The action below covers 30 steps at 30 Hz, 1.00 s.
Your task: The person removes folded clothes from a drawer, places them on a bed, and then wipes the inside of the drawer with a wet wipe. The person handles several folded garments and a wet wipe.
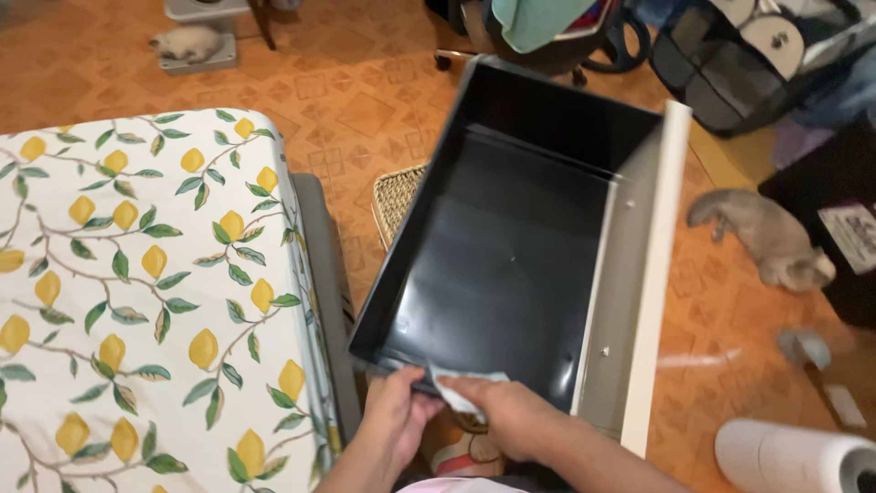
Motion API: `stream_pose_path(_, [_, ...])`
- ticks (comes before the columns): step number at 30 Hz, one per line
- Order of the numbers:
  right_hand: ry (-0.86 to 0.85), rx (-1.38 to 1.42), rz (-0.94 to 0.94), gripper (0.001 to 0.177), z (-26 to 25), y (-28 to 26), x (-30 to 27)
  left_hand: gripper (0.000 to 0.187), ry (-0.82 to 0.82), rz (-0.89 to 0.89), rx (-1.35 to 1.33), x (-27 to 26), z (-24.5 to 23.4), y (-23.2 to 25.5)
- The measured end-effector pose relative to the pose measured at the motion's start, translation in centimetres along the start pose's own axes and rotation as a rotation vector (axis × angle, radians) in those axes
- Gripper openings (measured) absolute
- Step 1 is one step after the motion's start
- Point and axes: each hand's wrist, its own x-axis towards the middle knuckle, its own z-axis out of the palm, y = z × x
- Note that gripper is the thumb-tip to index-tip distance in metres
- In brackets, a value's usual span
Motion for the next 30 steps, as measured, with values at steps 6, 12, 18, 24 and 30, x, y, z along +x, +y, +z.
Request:
stream_pose_path(6, [-0.244,-0.28,0.133,0.096,-3.3,3.8,-2.4,0.028,0.21,-0.119,-0.117,-1.9,2.8,-5.6])
stream_pose_path(12, [-0.339,-0.332,0.057,0.078,-6.1,5.6,-2.8,0.075,0.79,0.444,0.349,-4.4,5.1,-5.8])
stream_pose_path(18, [-0.384,-0.151,0.079,0.089,-7.8,9.7,-4.2,0.045,0.593,0.343,1.055,-3.2,4.4,-4.1])
stream_pose_path(24, [-0.438,0.065,0.138,0.085,-5.0,14.4,-3.4,0.04,0.57,0.195,1.425,-4.3,4.7,-4.7])
stream_pose_path(30, [-0.296,0.301,0.249,0.051,-4.8,15.0,-3.9,0.039,0.529,0.085,1.465,-5.5,6.6,-2.7])
